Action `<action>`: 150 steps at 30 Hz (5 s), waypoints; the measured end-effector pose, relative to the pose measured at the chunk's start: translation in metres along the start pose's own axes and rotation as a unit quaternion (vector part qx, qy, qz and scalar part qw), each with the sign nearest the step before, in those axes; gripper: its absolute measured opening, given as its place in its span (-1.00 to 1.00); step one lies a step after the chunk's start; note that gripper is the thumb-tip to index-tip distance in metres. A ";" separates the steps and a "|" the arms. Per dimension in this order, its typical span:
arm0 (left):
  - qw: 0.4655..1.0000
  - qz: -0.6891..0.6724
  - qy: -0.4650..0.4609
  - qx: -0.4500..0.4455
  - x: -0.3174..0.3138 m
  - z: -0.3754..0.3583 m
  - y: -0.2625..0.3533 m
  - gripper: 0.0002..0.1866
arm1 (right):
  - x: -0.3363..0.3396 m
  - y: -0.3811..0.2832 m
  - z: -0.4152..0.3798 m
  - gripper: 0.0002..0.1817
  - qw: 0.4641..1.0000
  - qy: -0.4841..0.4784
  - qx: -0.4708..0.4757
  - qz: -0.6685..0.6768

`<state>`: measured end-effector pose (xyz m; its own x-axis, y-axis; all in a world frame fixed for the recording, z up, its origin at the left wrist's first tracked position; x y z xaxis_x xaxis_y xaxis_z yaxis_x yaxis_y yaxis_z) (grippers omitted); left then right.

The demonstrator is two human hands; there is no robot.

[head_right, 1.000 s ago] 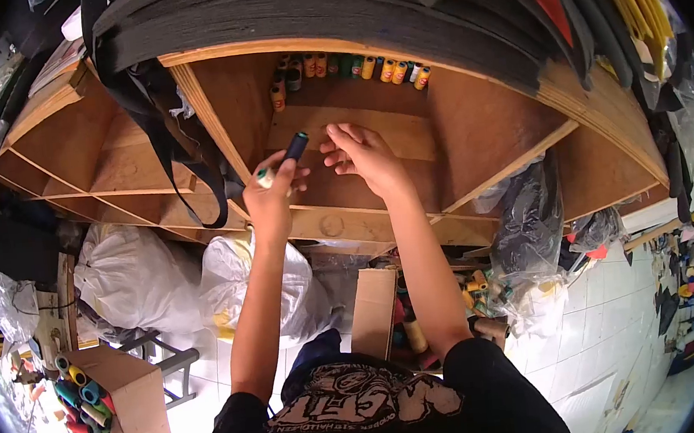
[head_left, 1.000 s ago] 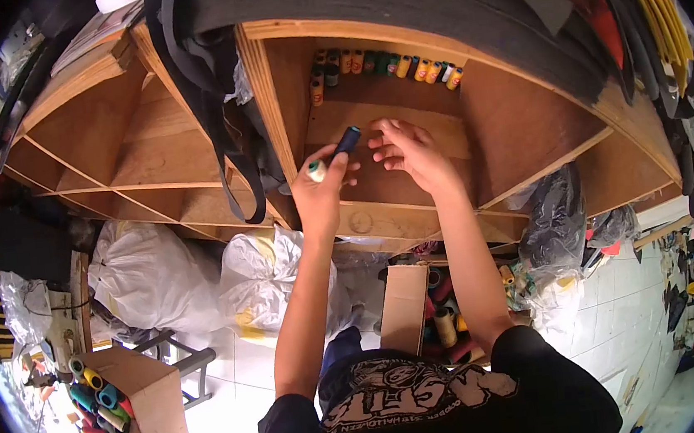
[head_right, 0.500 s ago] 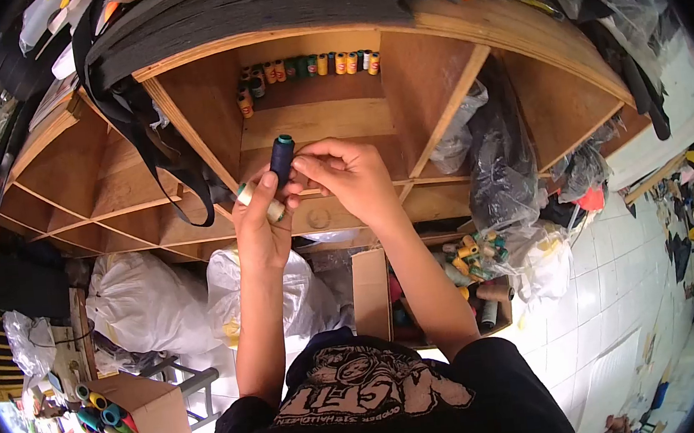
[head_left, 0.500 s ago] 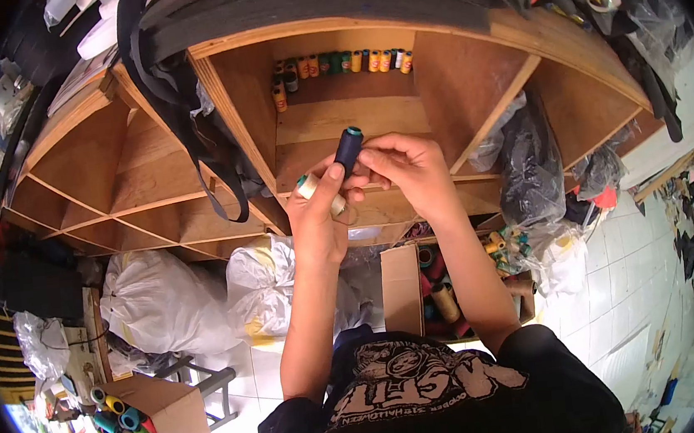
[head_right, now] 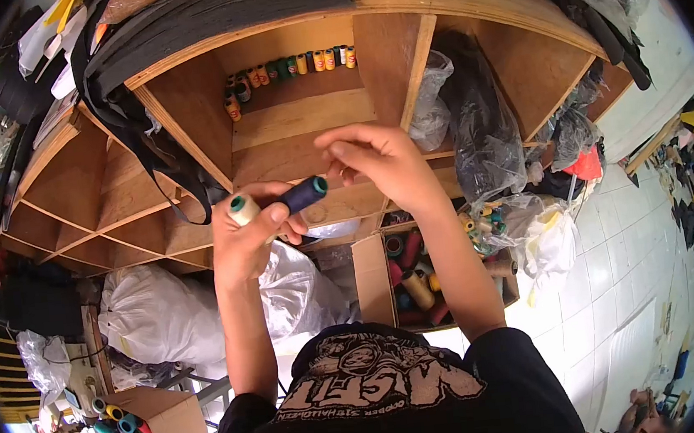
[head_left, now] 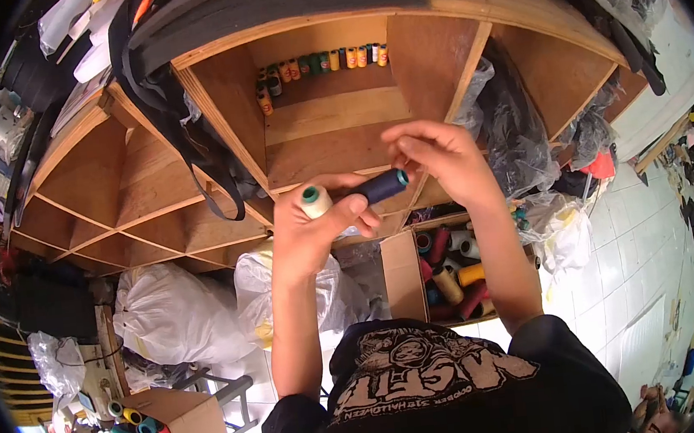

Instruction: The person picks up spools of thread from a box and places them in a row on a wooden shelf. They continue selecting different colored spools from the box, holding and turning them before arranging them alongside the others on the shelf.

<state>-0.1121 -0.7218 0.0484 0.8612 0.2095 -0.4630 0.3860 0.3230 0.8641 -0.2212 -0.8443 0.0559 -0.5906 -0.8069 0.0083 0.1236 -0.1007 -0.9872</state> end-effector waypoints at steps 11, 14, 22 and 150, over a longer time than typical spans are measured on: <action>0.920 0.376 0.023 -0.111 -0.020 -0.009 0.031 -0.71 | -0.012 0.001 -0.021 -0.50 0.992 -0.040 -0.101 0.058; 0.887 0.429 0.012 -0.172 -0.026 -0.012 0.034 -0.69 | -0.011 -0.002 -0.020 -0.48 0.995 -0.045 -0.095 -0.004; 0.886 0.417 0.060 -0.194 -0.020 -0.016 0.031 -0.69 | -0.012 -0.015 -0.020 -0.48 0.998 -0.018 0.052 -0.036; 0.955 0.206 0.208 -0.047 0.200 0.108 -0.096 -0.33 | -0.042 0.188 0.258 -0.65 0.987 0.106 0.047 -0.115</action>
<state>0.0587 -0.8102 -0.1060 0.7208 0.6785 -0.1419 -0.0064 0.2113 0.9774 0.0323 -0.9797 -0.0889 -0.7645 -0.6172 0.1861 0.0350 -0.3281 -0.9440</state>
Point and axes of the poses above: each hand's wrist, its own z-axis towards the middle knuckle, its own x-axis out of the back of the hand, y = z × x, the point moved 9 cm from there along z, towards the middle knuckle, and after that the axes turned 3 degrees about -z, right-handed, at the moved point
